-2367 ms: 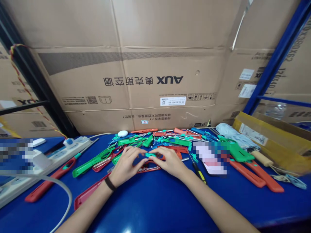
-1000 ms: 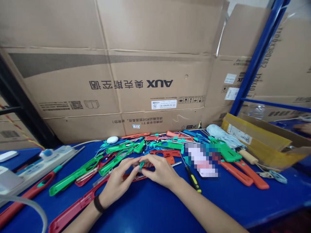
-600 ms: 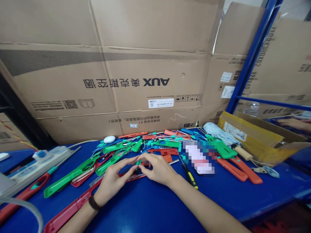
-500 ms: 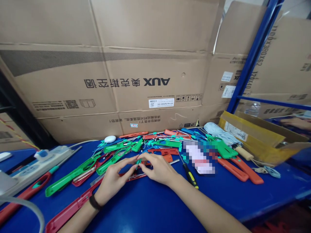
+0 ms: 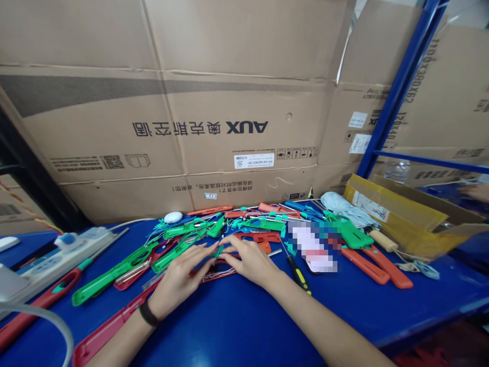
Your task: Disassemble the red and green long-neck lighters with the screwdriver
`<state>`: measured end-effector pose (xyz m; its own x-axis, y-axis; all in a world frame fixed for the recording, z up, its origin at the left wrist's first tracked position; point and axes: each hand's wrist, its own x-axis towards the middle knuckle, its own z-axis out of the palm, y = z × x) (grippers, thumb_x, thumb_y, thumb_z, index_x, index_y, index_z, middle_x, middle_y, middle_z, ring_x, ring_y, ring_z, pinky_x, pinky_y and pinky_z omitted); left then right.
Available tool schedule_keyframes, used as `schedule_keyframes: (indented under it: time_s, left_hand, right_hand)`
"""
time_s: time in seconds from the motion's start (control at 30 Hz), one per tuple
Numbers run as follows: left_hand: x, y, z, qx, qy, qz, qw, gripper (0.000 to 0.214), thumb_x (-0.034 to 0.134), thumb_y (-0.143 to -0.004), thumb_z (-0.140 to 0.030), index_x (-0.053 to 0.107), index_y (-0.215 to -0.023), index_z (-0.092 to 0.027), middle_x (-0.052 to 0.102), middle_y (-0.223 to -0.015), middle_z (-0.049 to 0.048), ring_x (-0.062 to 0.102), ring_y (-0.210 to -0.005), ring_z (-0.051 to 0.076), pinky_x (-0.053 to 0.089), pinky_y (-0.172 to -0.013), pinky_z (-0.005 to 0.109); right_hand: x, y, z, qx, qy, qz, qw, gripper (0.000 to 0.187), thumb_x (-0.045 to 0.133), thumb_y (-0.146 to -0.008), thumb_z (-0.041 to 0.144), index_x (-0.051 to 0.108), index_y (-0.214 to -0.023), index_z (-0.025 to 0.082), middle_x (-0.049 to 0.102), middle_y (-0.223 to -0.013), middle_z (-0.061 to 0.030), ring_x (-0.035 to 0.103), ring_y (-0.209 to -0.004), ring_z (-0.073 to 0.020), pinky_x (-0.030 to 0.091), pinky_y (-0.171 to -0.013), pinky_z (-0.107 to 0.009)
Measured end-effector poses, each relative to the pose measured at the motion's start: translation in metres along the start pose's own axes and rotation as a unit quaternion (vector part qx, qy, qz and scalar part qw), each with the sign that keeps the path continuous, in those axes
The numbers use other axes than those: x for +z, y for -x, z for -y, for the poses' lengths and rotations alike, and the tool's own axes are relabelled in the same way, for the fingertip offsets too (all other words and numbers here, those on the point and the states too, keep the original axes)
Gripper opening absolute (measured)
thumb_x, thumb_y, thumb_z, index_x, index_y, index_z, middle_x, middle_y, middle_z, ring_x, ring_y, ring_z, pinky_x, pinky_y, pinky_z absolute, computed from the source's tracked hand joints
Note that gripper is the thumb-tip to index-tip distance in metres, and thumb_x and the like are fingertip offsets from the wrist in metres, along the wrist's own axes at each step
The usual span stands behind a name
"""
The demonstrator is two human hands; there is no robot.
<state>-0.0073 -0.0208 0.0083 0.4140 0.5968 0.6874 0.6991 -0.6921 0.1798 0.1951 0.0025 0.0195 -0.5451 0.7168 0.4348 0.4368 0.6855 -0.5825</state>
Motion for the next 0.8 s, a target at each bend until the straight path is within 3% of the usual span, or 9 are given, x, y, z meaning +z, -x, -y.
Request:
schedule_keyframes:
  time_s: [0.13,0.33,0.47,0.57,0.8]
  left_hand:
    - [0.0,0.0,0.0,-0.006,-0.007,0.026,1.0,0.036,0.051,-0.09,-0.032,0.055,-0.125,-0.025,0.07,-0.101,0.0054,0.065,-0.094,0.021,0.054,-0.082,0.032]
    - [0.003,0.001,-0.002,-0.021,0.035,0.07,0.997,0.047,0.046,-0.093,-0.026,0.035,-0.139,-0.026,0.067,-0.107,0.0054,0.06,-0.1,0.019,0.05,-0.088,0.033]
    - [0.007,0.003,0.001,-0.041,0.025,0.055,0.997,0.038,0.048,-0.092,-0.03,0.049,-0.13,-0.025,0.063,-0.115,0.0065,0.058,-0.105,0.02,0.049,-0.089,0.033]
    - [0.005,0.003,0.004,-0.074,0.013,0.036,0.997,0.034,0.05,-0.09,-0.038,0.059,-0.118,-0.023,0.069,-0.103,0.0047,0.064,-0.094,0.02,0.052,-0.083,0.031]
    - [-0.002,-0.004,-0.001,-0.031,0.039,0.049,0.998,0.031,0.045,-0.093,-0.039,0.067,-0.105,-0.022,0.071,-0.075,0.0008,0.063,-0.067,0.015,0.051,-0.078,0.031]
  right_hand:
    - [0.0,0.0,-0.002,0.017,-0.016,0.005,1.0,0.03,0.056,-0.087,0.024,0.049,-0.116,0.027,0.072,-0.1,-0.0007,0.066,-0.098,-0.0213,0.052,-0.077,-0.032]
    - [-0.002,-0.001,-0.007,0.004,-0.02,0.001,1.0,0.005,0.06,-0.085,0.026,0.064,-0.088,0.025,0.073,-0.084,0.0019,0.069,-0.079,-0.0164,0.049,-0.071,-0.024]
    - [0.0,-0.003,-0.01,0.001,-0.079,-0.028,0.996,0.007,0.061,-0.084,0.028,0.064,-0.082,0.022,0.072,-0.081,0.0012,0.068,-0.077,-0.0141,0.048,-0.072,-0.022]
    - [0.003,-0.003,-0.012,0.015,-0.122,-0.046,0.991,0.011,0.061,-0.084,0.032,0.063,-0.083,0.021,0.071,-0.078,0.0009,0.068,-0.076,-0.0133,0.049,-0.071,-0.021]
    - [0.0,0.001,-0.008,0.031,-0.037,-0.009,0.999,0.01,0.061,-0.083,0.03,0.065,-0.085,0.022,0.072,-0.081,0.0004,0.068,-0.076,-0.0142,0.048,-0.069,-0.021]
